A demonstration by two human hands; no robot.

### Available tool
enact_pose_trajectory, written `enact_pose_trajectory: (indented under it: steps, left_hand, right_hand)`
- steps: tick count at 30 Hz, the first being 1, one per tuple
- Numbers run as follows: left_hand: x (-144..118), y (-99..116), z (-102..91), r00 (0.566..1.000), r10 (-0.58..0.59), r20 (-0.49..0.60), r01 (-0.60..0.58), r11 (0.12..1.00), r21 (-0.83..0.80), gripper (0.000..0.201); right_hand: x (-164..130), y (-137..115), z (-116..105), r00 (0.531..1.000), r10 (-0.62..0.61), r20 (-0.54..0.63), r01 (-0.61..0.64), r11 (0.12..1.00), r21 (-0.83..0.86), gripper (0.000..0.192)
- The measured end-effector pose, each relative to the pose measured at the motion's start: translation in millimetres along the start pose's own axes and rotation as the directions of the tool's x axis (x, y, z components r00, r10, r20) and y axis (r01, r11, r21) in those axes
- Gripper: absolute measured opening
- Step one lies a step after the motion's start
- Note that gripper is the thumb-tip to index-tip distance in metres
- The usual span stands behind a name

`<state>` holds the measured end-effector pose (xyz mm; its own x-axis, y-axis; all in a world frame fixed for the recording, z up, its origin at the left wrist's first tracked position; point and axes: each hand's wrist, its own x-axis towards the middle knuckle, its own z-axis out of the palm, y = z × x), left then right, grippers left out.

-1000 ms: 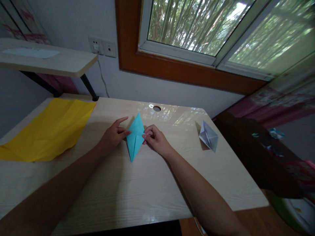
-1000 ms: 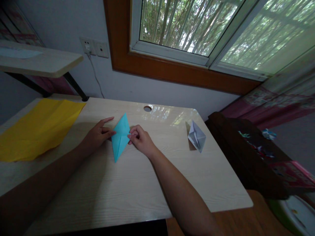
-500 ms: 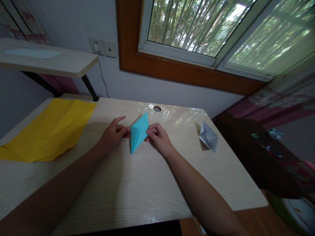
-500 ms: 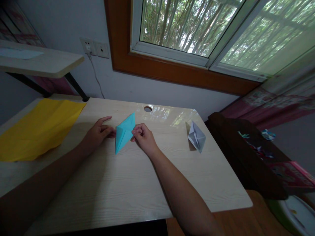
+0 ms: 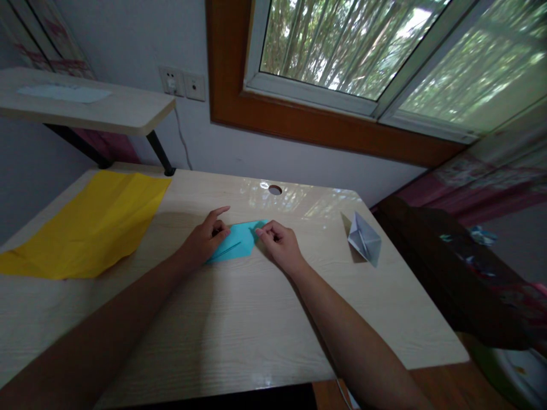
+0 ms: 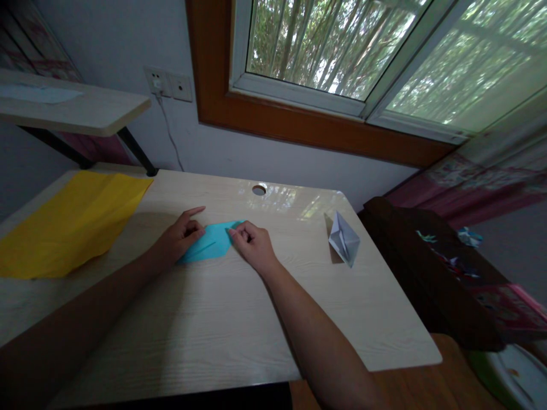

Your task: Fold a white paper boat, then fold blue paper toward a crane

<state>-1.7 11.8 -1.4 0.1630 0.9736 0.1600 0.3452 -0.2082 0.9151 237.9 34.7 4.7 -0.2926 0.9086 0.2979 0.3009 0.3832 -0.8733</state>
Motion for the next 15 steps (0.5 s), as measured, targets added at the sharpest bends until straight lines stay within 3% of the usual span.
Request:
enact_pose_trajectory:
  steps: [4, 7, 10, 15]
  left_hand:
    - [-0.5, -1.8, 2.4, 0.993, 0.118, 0.030, -0.121, 0.978, 0.172, 0.052]
    - [-0.3, -3.9, 3.2, 0.977, 0.213, 0.022, -0.210, 0.936, 0.283, 0.049]
    - [0.0, -4.9, 2.3, 0.966, 0.256, 0.026, -0.249, 0.904, 0.348, 0.046]
    - [-0.5, -2.7, 1.6, 0.953, 0.299, 0.054, -0.295, 0.869, 0.397, 0.036]
  right_hand:
    - [1.5, 1.8, -0.5, 0.999, -0.040, 0.024, 0.041, 0.999, -0.036, 0.026]
    - [1.1, 1.4, 0.5, 0.987, -0.137, 0.081, 0.146, 0.981, -0.124, 0.020]
    - [1.2, 0.3, 1.1, 0.962, -0.228, 0.151, 0.254, 0.949, -0.188, 0.012]
    - [5.5, 2.6, 1.8, 0.929, -0.263, 0.260, 0.323, 0.920, -0.223, 0.003]
